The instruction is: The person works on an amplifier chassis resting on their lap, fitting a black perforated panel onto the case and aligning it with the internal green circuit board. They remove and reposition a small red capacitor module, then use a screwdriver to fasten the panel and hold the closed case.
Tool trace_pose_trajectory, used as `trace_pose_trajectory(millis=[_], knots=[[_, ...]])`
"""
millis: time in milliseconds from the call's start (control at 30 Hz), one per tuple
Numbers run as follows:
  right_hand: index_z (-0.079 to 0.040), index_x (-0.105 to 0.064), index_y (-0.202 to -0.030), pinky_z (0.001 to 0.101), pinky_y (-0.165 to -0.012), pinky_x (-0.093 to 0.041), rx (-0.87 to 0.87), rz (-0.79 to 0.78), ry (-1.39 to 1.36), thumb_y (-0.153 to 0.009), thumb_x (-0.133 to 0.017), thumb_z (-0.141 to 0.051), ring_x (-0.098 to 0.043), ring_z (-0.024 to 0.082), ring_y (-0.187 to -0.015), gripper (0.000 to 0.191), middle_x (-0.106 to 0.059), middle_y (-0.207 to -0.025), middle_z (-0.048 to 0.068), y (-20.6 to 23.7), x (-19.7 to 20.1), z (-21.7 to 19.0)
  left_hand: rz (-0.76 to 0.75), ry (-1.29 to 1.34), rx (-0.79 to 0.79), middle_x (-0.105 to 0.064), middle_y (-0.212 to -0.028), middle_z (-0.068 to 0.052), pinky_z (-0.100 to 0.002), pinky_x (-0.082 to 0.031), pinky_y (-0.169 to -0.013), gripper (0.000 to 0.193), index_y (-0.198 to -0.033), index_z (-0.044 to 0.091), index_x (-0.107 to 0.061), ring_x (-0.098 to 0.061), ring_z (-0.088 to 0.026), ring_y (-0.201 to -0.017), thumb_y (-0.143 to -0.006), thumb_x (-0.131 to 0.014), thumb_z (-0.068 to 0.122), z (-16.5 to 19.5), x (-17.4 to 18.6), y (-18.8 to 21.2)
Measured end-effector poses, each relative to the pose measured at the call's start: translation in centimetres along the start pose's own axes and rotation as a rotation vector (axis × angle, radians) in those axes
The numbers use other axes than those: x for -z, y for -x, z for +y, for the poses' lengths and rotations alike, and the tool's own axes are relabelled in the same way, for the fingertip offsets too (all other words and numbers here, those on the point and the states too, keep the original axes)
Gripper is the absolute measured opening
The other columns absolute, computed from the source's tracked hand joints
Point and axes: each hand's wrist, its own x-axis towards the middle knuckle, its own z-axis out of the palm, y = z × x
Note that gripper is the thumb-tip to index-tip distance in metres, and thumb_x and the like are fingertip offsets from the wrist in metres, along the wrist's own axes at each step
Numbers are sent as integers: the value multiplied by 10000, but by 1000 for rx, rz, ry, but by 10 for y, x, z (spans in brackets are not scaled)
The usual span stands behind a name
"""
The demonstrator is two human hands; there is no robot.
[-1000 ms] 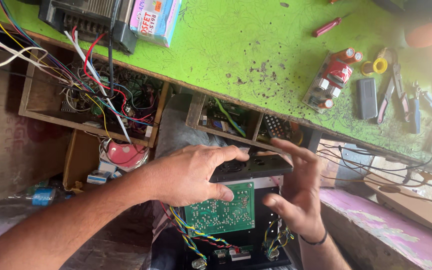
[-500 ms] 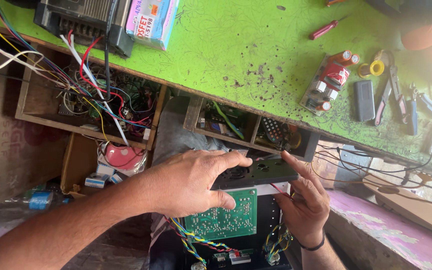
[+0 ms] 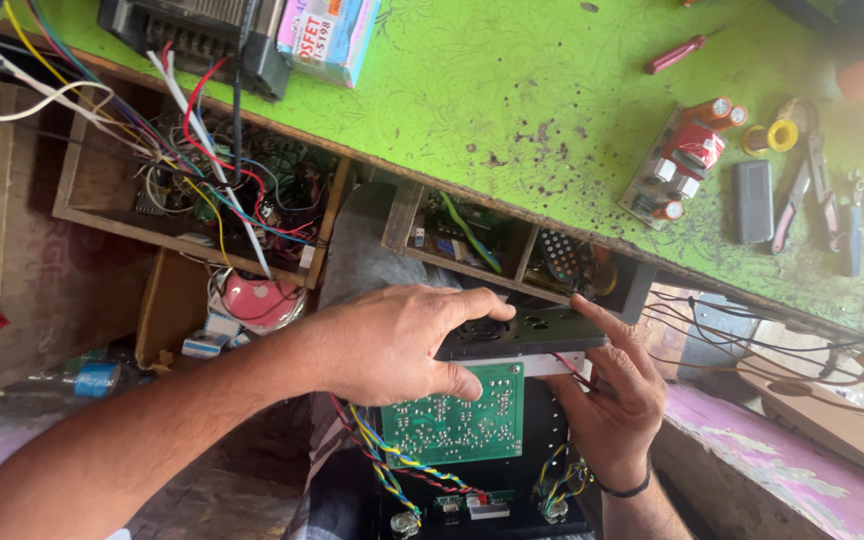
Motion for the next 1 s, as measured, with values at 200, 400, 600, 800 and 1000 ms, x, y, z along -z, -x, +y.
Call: trace_pose_trajectory(millis=[200,400,600,800,1000], knots=[[9,-620,-961,261,-775,-559,19,-10,126,-740,-865,5,-686,151,-989,330,-676,-1362,221,0,1,8,-15,-1,13,-640,-1312,-211,-470,-468,-1008,766,-1428,138,-491,-602,-372,-1238,-774,-789,401,-7,0,-3],[-90,-594,-1130,292,-874,-585,93,-21,59,-788,-868,-41,-700,198,-1102,441,-652,-1388,232,2,1,14,-20,5,4,-665,-1268,-203,-469,-486,-977,752,-1417,132,-493,-629,-369,-1198,-776,-783,398,-8,-1,-4],[-145,-599,-1239,312,-919,-591,112,-33,-6,-801,-861,-45,-695,229,-1159,520,-635,-1409,232,2,1,17,-19,12,-3,-671,-1252,-202,-472,-490,-968,737,-1412,128,-497,-634,-369,-1186,-787,-781,396,-9,-2,-4],[-177,-596,-1242,350,-996,-577,124,-32,29,-809,-852,-38,-675,278,-1246,522,-638,-1409,221,1,1,17,-9,12,4,-649,-1309,-202,-469,-479,-993,752,-1416,130,-498,-617,-369,-1225,-778,-796,395,-10,-2,-3],[-188,-579,-1284,364,-1032,-566,160,-26,31,-796,-863,-69,-662,302,-1280,577,-634,-1411,206,0,-1,14,-4,-8,9,-641,-1324,-196,-469,-463,-1014,777,-1418,145,-492,-601,-371,-1244,-756,-807,400,-7,-1,0]])
